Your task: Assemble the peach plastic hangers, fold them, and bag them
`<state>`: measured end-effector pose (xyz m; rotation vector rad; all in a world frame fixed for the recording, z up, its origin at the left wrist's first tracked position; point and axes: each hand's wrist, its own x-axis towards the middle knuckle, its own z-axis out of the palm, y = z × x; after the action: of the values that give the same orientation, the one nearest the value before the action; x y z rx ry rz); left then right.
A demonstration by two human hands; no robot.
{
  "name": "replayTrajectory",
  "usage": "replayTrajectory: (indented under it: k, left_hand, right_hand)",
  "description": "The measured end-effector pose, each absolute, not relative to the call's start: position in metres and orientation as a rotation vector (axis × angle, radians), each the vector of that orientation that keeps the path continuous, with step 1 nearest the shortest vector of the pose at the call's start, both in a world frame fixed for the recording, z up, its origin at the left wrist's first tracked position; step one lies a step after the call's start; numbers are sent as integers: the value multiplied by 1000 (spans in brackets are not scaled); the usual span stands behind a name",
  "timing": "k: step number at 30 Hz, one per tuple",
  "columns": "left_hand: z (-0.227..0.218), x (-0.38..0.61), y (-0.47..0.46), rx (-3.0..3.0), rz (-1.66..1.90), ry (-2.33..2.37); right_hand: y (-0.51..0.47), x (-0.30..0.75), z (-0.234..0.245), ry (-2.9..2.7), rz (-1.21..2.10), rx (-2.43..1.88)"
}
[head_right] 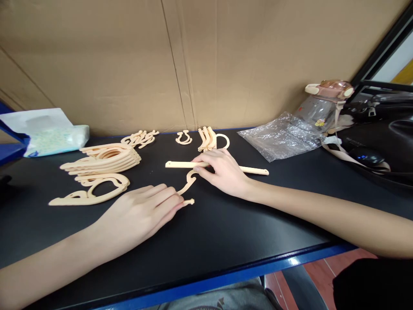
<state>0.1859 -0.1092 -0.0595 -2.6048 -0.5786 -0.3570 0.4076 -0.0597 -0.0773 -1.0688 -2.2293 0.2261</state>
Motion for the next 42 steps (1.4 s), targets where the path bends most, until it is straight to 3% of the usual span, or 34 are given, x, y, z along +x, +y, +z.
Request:
replayTrajectory:
  k: [6, 11, 20, 26, 42]
  left_hand:
    - [-59, 178, -99, -2758, -529, -981]
    - [-58, 173, -90, -2789, -440, -1292]
    - [-51, 177, -96, -2853, -510, -1065]
    - [-50, 180, -107, -2897, -312, -789]
    - [-51, 185, -115, -2930, -413, -1140]
  right_hand:
    - [-60, 407, -77, -2225, 234, -1055]
    - [-60, 407, -76, -2228, 242, -1055]
    - [-61, 407, -76, -2228, 233, -1050]
    - [-61, 407, -77, -2225, 218, -1044]
    - [-61, 407, -76, -2231, 214, -1048]
